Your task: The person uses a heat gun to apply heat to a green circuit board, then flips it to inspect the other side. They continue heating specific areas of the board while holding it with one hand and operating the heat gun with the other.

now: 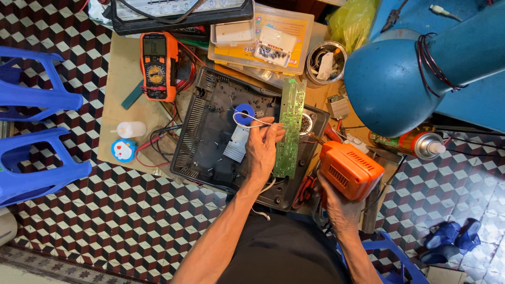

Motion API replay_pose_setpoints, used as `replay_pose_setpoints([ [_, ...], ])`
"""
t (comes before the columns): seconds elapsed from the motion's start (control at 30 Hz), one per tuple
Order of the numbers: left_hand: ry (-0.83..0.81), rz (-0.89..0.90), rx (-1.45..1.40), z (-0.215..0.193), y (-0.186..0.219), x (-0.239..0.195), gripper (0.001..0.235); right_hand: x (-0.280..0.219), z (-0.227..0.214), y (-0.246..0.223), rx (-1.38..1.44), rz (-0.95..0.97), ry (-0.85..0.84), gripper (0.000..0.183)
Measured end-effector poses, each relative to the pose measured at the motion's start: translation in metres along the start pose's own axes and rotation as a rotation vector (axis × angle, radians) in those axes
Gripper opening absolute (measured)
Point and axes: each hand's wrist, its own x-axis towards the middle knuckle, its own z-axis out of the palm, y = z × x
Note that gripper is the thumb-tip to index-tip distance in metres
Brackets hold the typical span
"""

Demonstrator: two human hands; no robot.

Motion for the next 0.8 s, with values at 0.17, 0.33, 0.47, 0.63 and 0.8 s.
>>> replay_pose_setpoints([
  [0.17,-0.007,0.013,0.013,0.0,0.002,0.002,0.023,0.005,0.003,0.001,-0.029,-0.243,-0.022,0.069],
  [0.33,-0.02,0.001,0.022,0.0,0.004,0.004,0.024,0.01,0.002,0.004,0.02,-0.112,-0.027,0.063],
  [0.47,-0.021,-0.005,0.044,0.0,0.005,0.004,0.025,0.014,0.0,0.009,-0.039,-0.123,-0.049,0.053],
  [0.63,-0.006,-0.077,0.142,-0.009,0.012,0.003,0.029,0.015,-0.004,0.015,-0.036,-0.009,-0.036,0.046],
  [0.8,0.003,-0.037,0.051,-0.014,0.012,0.002,0.029,0.012,-0.01,0.018,-0.047,-0.051,-0.093,0.04],
])
